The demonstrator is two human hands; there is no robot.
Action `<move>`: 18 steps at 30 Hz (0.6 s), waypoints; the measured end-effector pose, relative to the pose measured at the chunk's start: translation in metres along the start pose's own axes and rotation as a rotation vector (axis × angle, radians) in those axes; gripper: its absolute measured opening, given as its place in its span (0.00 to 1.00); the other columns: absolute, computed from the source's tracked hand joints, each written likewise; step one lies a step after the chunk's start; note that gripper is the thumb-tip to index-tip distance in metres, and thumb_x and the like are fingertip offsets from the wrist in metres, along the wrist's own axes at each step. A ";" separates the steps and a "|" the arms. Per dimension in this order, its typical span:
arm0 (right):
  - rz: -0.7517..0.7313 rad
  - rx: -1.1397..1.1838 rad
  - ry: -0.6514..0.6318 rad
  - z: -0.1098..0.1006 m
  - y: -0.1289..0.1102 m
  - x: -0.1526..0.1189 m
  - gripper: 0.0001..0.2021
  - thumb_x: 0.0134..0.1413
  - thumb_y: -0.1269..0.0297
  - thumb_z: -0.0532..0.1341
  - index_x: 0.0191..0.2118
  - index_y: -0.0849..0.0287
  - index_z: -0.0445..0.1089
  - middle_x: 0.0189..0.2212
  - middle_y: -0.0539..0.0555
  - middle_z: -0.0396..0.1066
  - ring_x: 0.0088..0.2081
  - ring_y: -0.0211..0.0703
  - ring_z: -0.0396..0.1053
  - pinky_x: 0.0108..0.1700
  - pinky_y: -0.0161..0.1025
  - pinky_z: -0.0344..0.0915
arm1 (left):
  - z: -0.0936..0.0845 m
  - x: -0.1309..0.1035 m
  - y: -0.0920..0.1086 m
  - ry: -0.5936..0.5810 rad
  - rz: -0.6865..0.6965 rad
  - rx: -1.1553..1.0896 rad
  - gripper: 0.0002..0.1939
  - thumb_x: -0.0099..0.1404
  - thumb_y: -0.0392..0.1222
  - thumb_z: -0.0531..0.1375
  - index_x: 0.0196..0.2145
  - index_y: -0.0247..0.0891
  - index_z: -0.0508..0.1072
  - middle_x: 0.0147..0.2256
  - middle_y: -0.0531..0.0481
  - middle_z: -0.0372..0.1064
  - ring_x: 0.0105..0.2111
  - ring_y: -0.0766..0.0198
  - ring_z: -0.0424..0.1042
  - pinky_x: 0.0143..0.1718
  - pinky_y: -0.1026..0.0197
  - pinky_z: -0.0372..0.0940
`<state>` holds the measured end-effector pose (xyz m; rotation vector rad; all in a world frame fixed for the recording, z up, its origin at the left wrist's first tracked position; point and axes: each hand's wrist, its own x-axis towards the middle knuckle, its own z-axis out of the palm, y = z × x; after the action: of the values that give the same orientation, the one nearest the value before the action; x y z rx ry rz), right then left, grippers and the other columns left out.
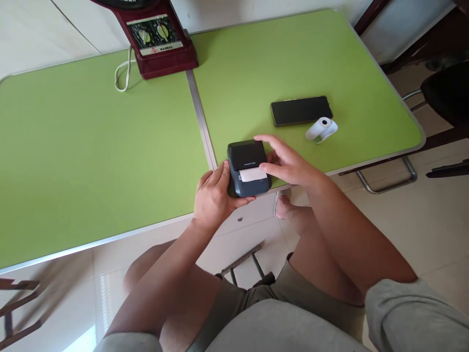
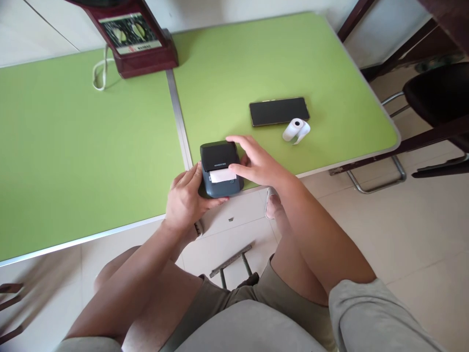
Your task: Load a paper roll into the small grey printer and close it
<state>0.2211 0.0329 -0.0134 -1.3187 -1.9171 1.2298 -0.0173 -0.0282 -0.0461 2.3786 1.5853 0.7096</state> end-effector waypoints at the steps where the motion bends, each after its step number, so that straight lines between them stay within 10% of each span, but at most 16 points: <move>1: 0.013 -0.010 0.018 -0.003 -0.001 -0.001 0.33 0.54 0.55 0.65 0.65 0.50 0.60 0.61 0.60 0.63 0.37 0.41 0.69 0.38 0.45 0.71 | 0.001 0.000 0.000 0.009 0.007 0.003 0.57 0.61 0.82 0.54 0.67 0.28 0.65 0.61 0.28 0.72 0.59 0.42 0.76 0.63 0.43 0.69; 7: -0.071 -0.110 0.159 -0.011 -0.021 0.004 0.17 0.58 0.57 0.64 0.51 0.53 0.70 0.23 0.44 0.61 0.24 0.38 0.62 0.30 0.40 0.61 | 0.004 -0.003 0.001 0.015 0.010 0.048 0.57 0.63 0.82 0.51 0.69 0.27 0.63 0.62 0.27 0.72 0.60 0.43 0.75 0.65 0.43 0.66; 13: -0.125 -0.014 0.327 -0.006 -0.033 0.022 0.12 0.66 0.49 0.58 0.43 0.52 0.68 0.31 0.50 0.77 0.23 0.38 0.68 0.26 0.39 0.64 | 0.006 -0.004 0.002 0.011 0.002 0.101 0.54 0.67 0.78 0.52 0.70 0.27 0.61 0.61 0.28 0.72 0.58 0.44 0.77 0.65 0.44 0.65; 18: -0.220 -0.290 0.194 -0.004 -0.033 0.029 0.06 0.59 0.60 0.62 0.32 0.54 0.70 0.27 0.48 0.76 0.23 0.36 0.64 0.29 0.39 0.58 | 0.007 -0.005 0.003 0.040 0.022 0.123 0.55 0.68 0.78 0.50 0.69 0.22 0.61 0.59 0.25 0.74 0.57 0.43 0.77 0.64 0.44 0.66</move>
<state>0.1979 0.0574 0.0150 -1.2717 -2.0861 0.7104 -0.0130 -0.0329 -0.0523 2.4865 1.6673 0.6865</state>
